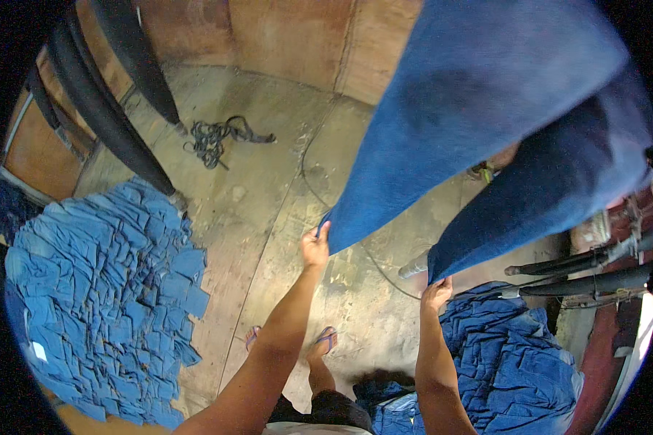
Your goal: The person repeatedly sprays a dark liquid onto pairs of jeans mounted on leg-shaped forms using a handheld spray gun. They remove each pair, place it on a pile, and mount a new pair before continuing to spray. The person refills the spray gun from a bucket during the process.
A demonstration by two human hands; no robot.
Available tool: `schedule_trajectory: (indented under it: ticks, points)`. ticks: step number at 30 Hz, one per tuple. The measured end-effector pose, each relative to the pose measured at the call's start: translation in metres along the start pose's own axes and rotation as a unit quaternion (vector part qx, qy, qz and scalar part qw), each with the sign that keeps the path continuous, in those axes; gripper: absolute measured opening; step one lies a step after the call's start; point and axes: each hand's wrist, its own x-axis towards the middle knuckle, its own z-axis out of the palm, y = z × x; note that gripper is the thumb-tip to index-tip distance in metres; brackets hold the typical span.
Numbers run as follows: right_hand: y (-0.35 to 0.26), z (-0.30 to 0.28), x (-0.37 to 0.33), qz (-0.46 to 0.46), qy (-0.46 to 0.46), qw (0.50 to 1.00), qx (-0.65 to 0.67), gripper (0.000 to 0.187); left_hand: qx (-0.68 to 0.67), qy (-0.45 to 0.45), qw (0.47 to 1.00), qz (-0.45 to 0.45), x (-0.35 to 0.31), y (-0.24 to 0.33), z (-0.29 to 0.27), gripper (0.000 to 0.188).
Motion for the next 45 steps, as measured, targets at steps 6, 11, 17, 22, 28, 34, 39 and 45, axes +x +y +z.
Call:
schedule_trajectory:
  ticks: [6, 11, 17, 22, 28, 34, 39, 45]
  points:
    - [0.066, 0.045, -0.169, 0.066, -0.051, 0.957, -0.278, 0.020, 0.186, 0.026, 0.982, 0.010, -0.009, -0.082, -0.116, 0.040]
    - [0.123, 0.080, -0.354, 0.129, -0.175, 0.908, -0.357, 0.021, 0.349, 0.040, 0.933, -0.083, -0.018, -0.177, -0.267, 0.042]
    - [0.076, 0.055, -0.572, 0.059, -0.710, 0.657, -0.247, 0.019, 0.559, -0.139, 0.701, -0.420, -0.095, -0.293, -0.477, 0.051]
    - [0.034, 0.003, -0.630, -0.141, -0.860, 0.484, -0.077, 0.017, 0.705, -0.328, 0.346, -0.525, -0.276, -0.195, -0.690, 0.048]
    - [-0.017, 0.033, -0.547, 0.029, -0.682, 0.662, -0.310, 0.038, 0.651, -0.369, 0.301, -0.591, -0.307, -0.047, -0.763, 0.052]
    - [-0.138, -0.011, -0.460, -0.016, -0.719, 0.647, -0.256, 0.054, 0.529, -0.335, 0.578, -0.523, -0.188, -0.014, -0.702, 0.075]
    - [-0.210, -0.142, -0.449, 0.357, -0.777, 0.512, -0.077, 0.068, 0.541, -0.520, 0.509, -0.423, -0.073, 0.076, -0.567, 0.100]
    - [-0.239, -0.293, -0.422, 0.456, -0.387, 0.797, 0.078, 0.067, 0.651, -0.601, 0.450, -0.112, -0.103, 0.194, -0.352, 0.081]
